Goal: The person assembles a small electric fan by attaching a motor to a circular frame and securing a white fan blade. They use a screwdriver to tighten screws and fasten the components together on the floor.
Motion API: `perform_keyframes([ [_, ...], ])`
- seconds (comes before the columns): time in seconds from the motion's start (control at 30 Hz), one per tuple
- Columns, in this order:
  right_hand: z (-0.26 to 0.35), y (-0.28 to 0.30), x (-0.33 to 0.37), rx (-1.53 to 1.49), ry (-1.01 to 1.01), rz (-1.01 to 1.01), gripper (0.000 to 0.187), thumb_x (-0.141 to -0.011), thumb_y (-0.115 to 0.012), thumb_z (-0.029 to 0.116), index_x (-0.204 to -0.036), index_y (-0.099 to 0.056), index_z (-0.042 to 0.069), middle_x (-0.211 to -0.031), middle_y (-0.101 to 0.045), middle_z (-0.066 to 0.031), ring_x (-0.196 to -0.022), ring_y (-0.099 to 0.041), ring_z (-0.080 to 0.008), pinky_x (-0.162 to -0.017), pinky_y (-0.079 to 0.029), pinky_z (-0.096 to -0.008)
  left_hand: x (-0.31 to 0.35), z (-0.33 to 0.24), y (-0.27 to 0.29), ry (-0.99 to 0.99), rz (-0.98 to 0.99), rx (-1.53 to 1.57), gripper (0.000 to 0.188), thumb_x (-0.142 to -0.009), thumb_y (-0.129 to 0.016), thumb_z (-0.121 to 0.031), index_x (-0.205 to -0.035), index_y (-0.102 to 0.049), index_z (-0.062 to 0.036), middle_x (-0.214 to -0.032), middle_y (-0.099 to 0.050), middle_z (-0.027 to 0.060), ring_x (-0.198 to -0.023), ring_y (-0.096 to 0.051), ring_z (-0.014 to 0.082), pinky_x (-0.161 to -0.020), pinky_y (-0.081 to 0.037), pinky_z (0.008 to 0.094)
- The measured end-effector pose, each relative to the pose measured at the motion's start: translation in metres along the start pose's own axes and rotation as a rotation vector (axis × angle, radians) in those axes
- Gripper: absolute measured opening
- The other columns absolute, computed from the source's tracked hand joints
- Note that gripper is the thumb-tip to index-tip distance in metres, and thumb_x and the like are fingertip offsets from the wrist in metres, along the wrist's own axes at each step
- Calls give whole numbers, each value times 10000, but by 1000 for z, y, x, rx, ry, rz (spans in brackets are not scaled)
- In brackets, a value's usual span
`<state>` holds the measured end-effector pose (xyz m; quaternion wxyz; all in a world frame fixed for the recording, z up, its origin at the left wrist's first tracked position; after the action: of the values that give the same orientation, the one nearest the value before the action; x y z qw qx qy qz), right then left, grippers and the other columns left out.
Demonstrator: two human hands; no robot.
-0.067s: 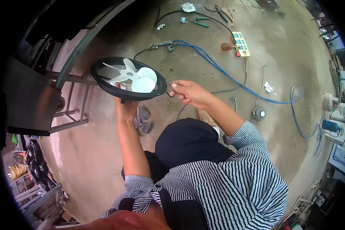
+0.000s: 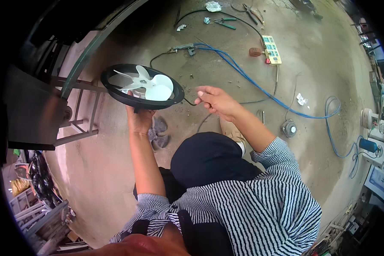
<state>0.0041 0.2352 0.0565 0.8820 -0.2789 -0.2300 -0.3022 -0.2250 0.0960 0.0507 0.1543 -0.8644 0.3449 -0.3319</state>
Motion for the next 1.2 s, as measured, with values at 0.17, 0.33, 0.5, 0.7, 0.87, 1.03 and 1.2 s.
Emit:
perform_keyframes([
  [0.17, 48, 115, -25, 290, 333, -363, 433, -1029, -479, 190, -1414, -429, -1, -952, -652, -27, -696, -476, -46, -622, -402, -196, -21, -2, 39, -4, -170, -77, 819, -853, -589, -702, -1384, -411, -105, -1311, -493, 73, -1064, -568, 278, -901, -472, 408],
  [0.33, 103, 168, -37, 555, 610, -558, 368, -1035, -460, 207, -1327, -532, -5, -995, -685, -34, -767, -573, -75, -662, -429, -207, -46, 15, 46, 78, -217, -75, 788, -864, -593, -687, -1369, -417, -109, -1264, -522, 68, -1009, -572, 265, -862, -484, 393],
  [0.5, 124, 204, -39, 543, 629, -679, 341, -1038, -435, 221, -1255, -598, 14, -1033, -697, -35, -886, -627, -79, -681, -448, -223, -95, 42, 37, 158, -227, -121, 686, -875, -606, -653, -1301, -506, -123, -1176, -573, 47, -969, -590, 234, -866, -494, 384],
  [0.7, 142, 229, -41, 540, 727, -811, 312, -1031, -430, 190, -1200, -638, 31, -1047, -697, -53, -983, -629, -105, -725, -481, -240, -157, 73, 25, 237, -240, -80, 648, -847, -689, -557, -1279, -502, -112, -1153, -584, 76, -963, -636, 268, -822, -526, 397],
  [0.87, 149, 231, -55, 546, 752, -774, 307, -1038, -456, 211, -1210, -637, 33, -1063, -696, -68, -958, -639, -123, -765, -508, -254, -203, 65, 2, 273, -302, -84, 755, -778, -760, -533, -1315, -446, -105, -1244, -534, 124, -1090, -600, 325, -860, -503, 411],
  [1.03, 146, 228, -59, 549, 703, -715, 311, -1035, -467, 217, -1220, -633, 32, -1076, -694, -67, -949, -635, -108, -662, -490, -227, -225, 46, -8, 232, -251, -169, 683, -791, -775, -476, -1287, -472, -116, -1230, -523, 110, -1059, -611, 322, -861, -508, 406],
  [1.2, 132, 240, -59, 565, 655, -724, 311, -1031, -462, 205, -1227, -631, 32, -1096, -691, -73, -950, -635, -106, -657, -464, -232, -235, 51, -10, 232, -189, -77, 615, -821, -752, -418, -1279, -478, -113, -1170, -574, 121, -1038, -617, 298, -931, -480, 403],
])
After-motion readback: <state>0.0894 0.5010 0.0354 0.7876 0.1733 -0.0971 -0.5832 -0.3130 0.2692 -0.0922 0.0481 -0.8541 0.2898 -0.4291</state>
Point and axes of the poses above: each hand's wrist, its own x-axis away from the middle knuckle, its own y-axis out of the back of the hand, z = x × y, the point moved 4 cm from there along -x, towards the middle knuckle
